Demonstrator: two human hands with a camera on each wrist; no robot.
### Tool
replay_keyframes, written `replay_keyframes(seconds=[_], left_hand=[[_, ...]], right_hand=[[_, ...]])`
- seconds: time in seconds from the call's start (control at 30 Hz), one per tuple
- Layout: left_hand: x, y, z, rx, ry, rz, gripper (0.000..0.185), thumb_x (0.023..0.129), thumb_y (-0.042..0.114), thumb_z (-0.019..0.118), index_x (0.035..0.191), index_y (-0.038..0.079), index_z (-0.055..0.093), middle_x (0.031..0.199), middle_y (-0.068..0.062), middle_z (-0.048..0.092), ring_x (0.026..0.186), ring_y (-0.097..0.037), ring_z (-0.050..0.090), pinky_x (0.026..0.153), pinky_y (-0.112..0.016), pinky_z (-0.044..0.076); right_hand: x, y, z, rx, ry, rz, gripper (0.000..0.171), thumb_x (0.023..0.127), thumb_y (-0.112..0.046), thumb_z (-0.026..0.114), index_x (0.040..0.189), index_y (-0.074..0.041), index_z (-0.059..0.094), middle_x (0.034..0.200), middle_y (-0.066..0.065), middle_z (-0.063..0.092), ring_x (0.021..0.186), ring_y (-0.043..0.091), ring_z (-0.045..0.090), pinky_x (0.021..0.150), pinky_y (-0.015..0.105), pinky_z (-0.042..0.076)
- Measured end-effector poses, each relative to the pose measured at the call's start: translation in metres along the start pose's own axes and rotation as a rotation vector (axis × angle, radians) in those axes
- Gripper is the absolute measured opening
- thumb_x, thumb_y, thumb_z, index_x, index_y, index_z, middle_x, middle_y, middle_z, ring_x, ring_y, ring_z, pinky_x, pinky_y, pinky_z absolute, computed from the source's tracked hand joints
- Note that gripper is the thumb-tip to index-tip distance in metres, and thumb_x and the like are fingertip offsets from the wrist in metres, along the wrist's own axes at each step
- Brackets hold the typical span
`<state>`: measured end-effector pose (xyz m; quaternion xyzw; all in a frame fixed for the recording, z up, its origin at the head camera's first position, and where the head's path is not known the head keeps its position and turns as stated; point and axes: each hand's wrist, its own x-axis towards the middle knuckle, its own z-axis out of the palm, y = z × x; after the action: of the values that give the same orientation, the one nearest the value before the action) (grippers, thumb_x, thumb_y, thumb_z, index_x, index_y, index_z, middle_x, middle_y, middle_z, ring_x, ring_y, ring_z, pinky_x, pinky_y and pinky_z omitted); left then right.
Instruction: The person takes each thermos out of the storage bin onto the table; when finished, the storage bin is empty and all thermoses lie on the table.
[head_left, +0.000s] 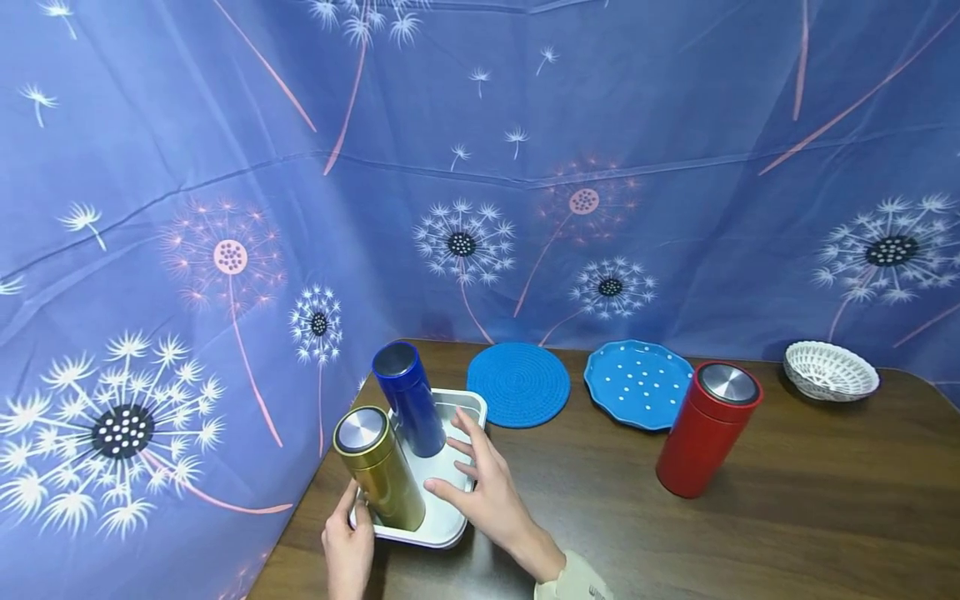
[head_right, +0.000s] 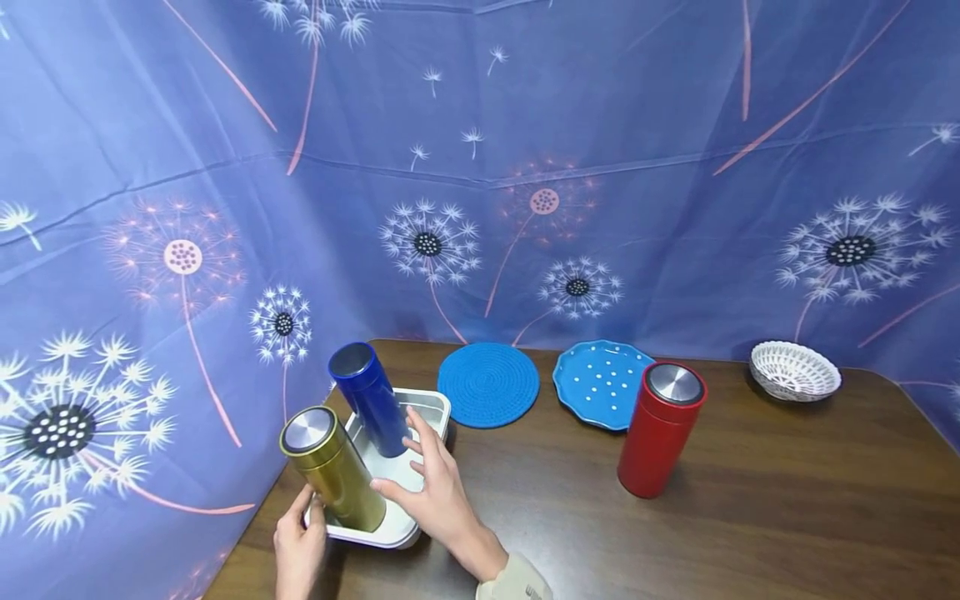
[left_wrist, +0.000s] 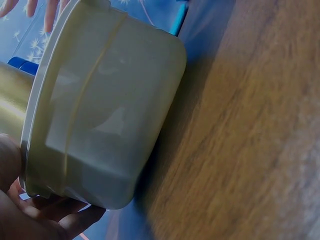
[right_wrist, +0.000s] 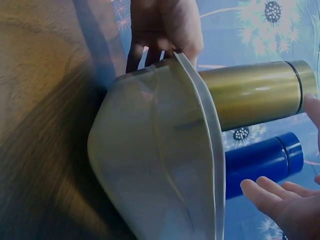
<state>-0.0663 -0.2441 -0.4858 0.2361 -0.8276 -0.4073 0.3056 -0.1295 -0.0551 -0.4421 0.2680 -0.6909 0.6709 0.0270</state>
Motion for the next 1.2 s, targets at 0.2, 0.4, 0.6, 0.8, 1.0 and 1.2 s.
replay_keyframes(seconds=[0.2, 0.4, 0.6, 0.8, 1.0, 1.2], left_hand=[[0.000, 0.000, 0.001, -0.012, 0.000, -0.017, 0.037, 0.088, -0.005, 0.050, 0.123, -0.006, 0.063, 0.116, -0.032, 0.063, 0.110, -0.051, 0.058, 0.089, -0.061, 0.042], [0.000, -0.001, 0.002, -0.015, -0.005, -0.012, 0.037, 0.089, -0.005, 0.050, 0.123, -0.006, 0.063, 0.119, -0.032, 0.061, 0.111, -0.052, 0.057, 0.089, -0.062, 0.042], [0.000, -0.001, 0.003, -0.011, -0.001, -0.001, 0.037, 0.089, -0.006, 0.050, 0.123, -0.007, 0.062, 0.119, -0.033, 0.061, 0.111, -0.052, 0.057, 0.089, -0.063, 0.042], [0.001, 0.001, 0.003, -0.008, 0.001, 0.006, 0.037, 0.089, -0.005, 0.051, 0.123, -0.006, 0.063, 0.118, -0.032, 0.062, 0.110, -0.052, 0.058, 0.089, -0.063, 0.043], [0.001, 0.000, 0.004, -0.009, -0.005, -0.008, 0.037, 0.089, -0.005, 0.051, 0.124, -0.007, 0.062, 0.118, -0.032, 0.062, 0.110, -0.051, 0.058, 0.090, -0.063, 0.042], [0.000, -0.001, 0.002, -0.017, -0.002, -0.010, 0.036, 0.089, -0.004, 0.051, 0.124, -0.005, 0.063, 0.118, -0.033, 0.061, 0.110, -0.053, 0.057, 0.089, -0.064, 0.042]], right_hand=[[0.011, 0.003, 0.014, -0.018, -0.063, 0.006, 0.094, 0.080, -0.026, 0.081, 0.155, -0.023, 0.024, 0.149, 0.020, 0.041, 0.127, 0.039, 0.052, 0.093, 0.050, 0.049], [0.015, 0.006, 0.028, -0.034, -0.103, 0.010, 0.097, 0.079, -0.029, 0.081, 0.155, -0.016, 0.023, 0.151, 0.018, 0.039, 0.128, 0.039, 0.050, 0.094, 0.054, 0.048], [0.019, 0.008, 0.038, -0.034, -0.125, -0.002, 0.097, 0.078, -0.028, 0.082, 0.154, -0.013, 0.024, 0.150, 0.020, 0.040, 0.127, 0.041, 0.051, 0.094, 0.056, 0.047], [0.022, 0.011, 0.044, -0.066, -0.151, 0.004, 0.100, 0.077, -0.030, 0.083, 0.155, -0.014, 0.023, 0.153, 0.017, 0.037, 0.128, 0.040, 0.050, 0.094, 0.054, 0.047], [0.023, 0.013, 0.052, -0.109, -0.172, 0.014, 0.101, 0.077, -0.035, 0.083, 0.156, -0.017, 0.022, 0.151, 0.013, 0.042, 0.129, 0.033, 0.051, 0.093, 0.052, 0.049], [0.024, 0.016, 0.060, -0.121, -0.171, -0.040, 0.096, 0.077, -0.033, 0.082, 0.153, -0.012, 0.028, 0.145, 0.010, 0.050, 0.126, 0.025, 0.052, 0.090, 0.042, 0.051]])
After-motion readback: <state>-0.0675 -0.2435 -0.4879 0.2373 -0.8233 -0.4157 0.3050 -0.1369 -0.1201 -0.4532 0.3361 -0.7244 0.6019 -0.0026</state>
